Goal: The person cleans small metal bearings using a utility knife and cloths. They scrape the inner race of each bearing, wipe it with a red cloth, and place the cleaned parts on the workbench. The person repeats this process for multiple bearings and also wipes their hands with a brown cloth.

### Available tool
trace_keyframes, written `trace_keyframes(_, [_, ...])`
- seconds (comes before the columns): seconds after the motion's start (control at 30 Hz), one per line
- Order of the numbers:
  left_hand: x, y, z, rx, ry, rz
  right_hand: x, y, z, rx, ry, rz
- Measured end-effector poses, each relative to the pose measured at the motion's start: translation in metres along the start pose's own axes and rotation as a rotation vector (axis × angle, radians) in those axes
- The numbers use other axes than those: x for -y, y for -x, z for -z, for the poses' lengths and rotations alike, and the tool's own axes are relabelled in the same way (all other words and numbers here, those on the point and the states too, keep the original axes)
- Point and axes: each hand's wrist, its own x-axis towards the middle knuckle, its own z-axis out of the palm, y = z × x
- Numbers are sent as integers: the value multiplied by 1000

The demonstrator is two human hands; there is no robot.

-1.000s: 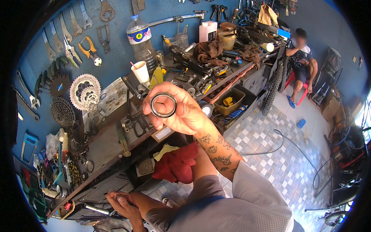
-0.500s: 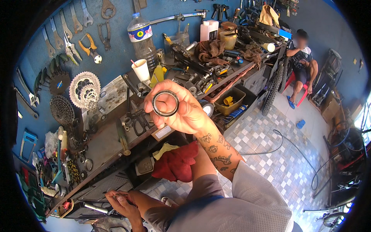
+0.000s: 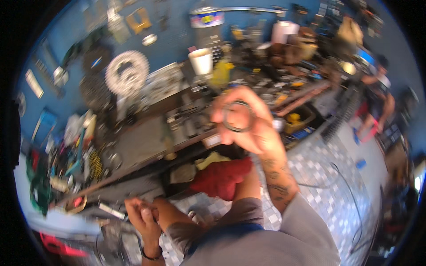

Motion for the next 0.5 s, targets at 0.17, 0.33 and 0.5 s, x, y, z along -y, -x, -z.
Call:
trace_keyframes(0.17, [-73, -70, 54, 217, -537, -84, -35, 37, -1, -16, 73, -220])
trace_keyframes(0.33, [-67, -173, 60, 326, -853, -189, -73, 83, 0, -122, 89, -438])
trace_keyframes(0.5, [-23, -236, 46, 390, -1097, -293, -102, 114, 5, -250, 118, -560])
